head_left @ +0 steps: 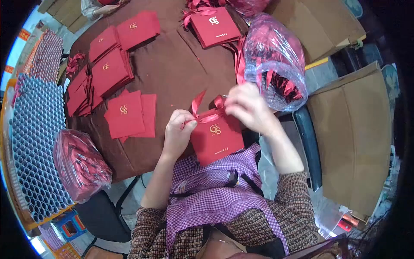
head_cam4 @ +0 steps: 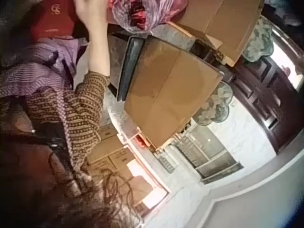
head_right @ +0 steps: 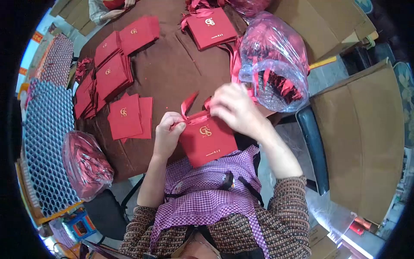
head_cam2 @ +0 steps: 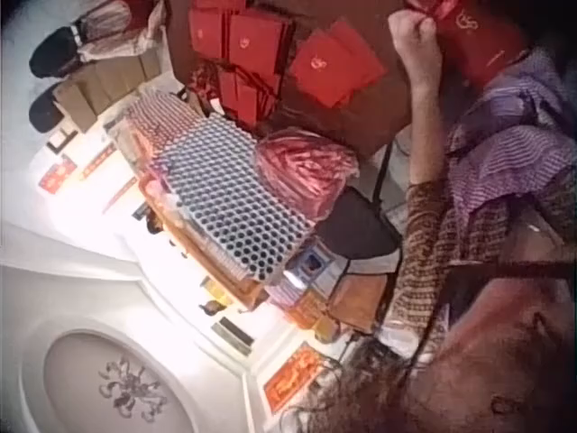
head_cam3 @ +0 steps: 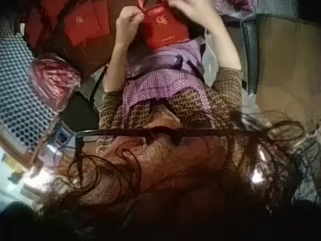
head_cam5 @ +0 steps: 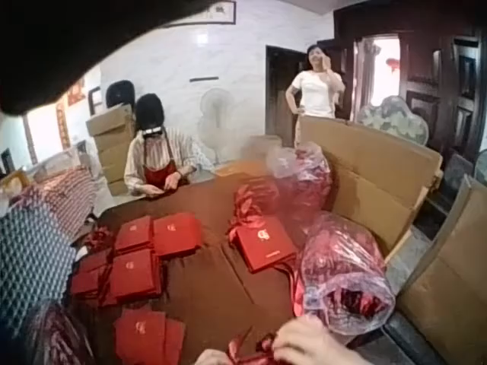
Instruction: The person assembles red gift boxes and ties decorative pink ribbons onto them by hand.
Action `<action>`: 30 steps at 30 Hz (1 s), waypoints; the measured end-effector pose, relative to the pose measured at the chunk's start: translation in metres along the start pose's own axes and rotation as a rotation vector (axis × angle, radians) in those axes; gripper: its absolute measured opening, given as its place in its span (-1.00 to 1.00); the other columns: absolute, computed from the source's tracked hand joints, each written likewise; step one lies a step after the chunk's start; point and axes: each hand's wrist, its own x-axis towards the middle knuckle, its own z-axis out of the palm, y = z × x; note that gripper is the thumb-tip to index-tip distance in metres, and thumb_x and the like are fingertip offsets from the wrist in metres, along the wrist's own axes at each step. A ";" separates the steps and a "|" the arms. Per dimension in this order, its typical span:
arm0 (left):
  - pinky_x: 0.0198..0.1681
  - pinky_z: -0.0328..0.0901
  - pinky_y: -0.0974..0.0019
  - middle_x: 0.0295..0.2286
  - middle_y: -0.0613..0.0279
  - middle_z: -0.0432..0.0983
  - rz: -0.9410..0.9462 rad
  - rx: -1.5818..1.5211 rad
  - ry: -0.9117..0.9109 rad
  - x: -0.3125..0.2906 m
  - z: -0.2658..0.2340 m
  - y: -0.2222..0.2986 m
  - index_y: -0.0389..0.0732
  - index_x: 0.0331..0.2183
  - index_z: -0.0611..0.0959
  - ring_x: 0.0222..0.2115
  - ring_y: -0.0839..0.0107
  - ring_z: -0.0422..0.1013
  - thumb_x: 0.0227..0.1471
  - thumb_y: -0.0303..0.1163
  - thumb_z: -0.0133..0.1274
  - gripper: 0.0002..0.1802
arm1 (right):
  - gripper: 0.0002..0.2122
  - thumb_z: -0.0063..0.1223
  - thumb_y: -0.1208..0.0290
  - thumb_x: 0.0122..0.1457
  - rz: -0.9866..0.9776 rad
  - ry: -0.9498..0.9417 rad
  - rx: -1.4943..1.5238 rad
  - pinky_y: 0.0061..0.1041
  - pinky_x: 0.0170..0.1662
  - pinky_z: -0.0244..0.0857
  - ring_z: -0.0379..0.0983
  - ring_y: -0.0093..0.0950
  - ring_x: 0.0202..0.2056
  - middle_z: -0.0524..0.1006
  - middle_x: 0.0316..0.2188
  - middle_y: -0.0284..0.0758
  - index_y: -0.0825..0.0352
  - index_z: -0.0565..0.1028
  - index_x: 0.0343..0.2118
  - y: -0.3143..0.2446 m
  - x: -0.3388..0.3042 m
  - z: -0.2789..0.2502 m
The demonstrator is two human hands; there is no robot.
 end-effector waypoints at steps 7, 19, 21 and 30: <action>-0.24 0.30 0.40 -0.34 0.20 0.47 0.062 0.021 0.030 0.001 0.004 -0.002 -0.34 -0.42 0.57 -0.31 0.40 0.42 -0.10 -0.61 0.10 -0.91 | -0.79 0.23 0.50 -0.14 -0.180 0.138 -0.406 -0.28 -0.12 0.14 0.36 -0.39 -0.26 0.44 -0.35 -0.38 0.26 0.49 -0.38 -0.005 -0.024 0.046; -0.26 0.29 0.51 -0.41 0.34 0.45 -0.086 -0.370 0.252 0.012 -0.006 -0.031 -0.31 -0.34 0.56 -0.39 0.59 0.36 0.06 -0.61 0.05 -0.93 | -0.57 0.22 0.30 -0.07 -0.144 -0.083 -0.218 -0.17 0.02 0.14 0.34 -0.31 -0.05 0.43 -0.13 -0.31 0.22 0.47 -0.08 -0.040 0.004 0.034; -0.26 0.31 0.52 -0.42 0.33 0.47 -0.205 -0.559 0.295 0.022 -0.019 -0.035 -0.28 -0.32 0.56 -0.39 0.59 0.38 0.06 -0.62 0.05 -0.91 | -0.41 0.22 0.25 -0.07 -0.273 -0.252 -0.187 -0.06 0.15 0.07 0.25 -0.19 0.12 0.33 0.10 -0.24 0.14 0.37 0.11 -0.055 0.011 0.020; -0.26 0.32 0.51 -0.28 0.33 0.43 0.003 -0.885 0.307 0.129 -0.052 0.043 -0.22 -0.14 0.50 -0.38 0.56 0.39 0.10 -0.59 -0.01 -0.76 | -0.48 0.00 0.46 -0.07 -0.478 -0.001 -0.749 -0.06 0.19 0.10 0.30 -0.21 0.14 0.42 0.10 -0.33 0.08 0.44 0.07 -0.011 0.098 -0.036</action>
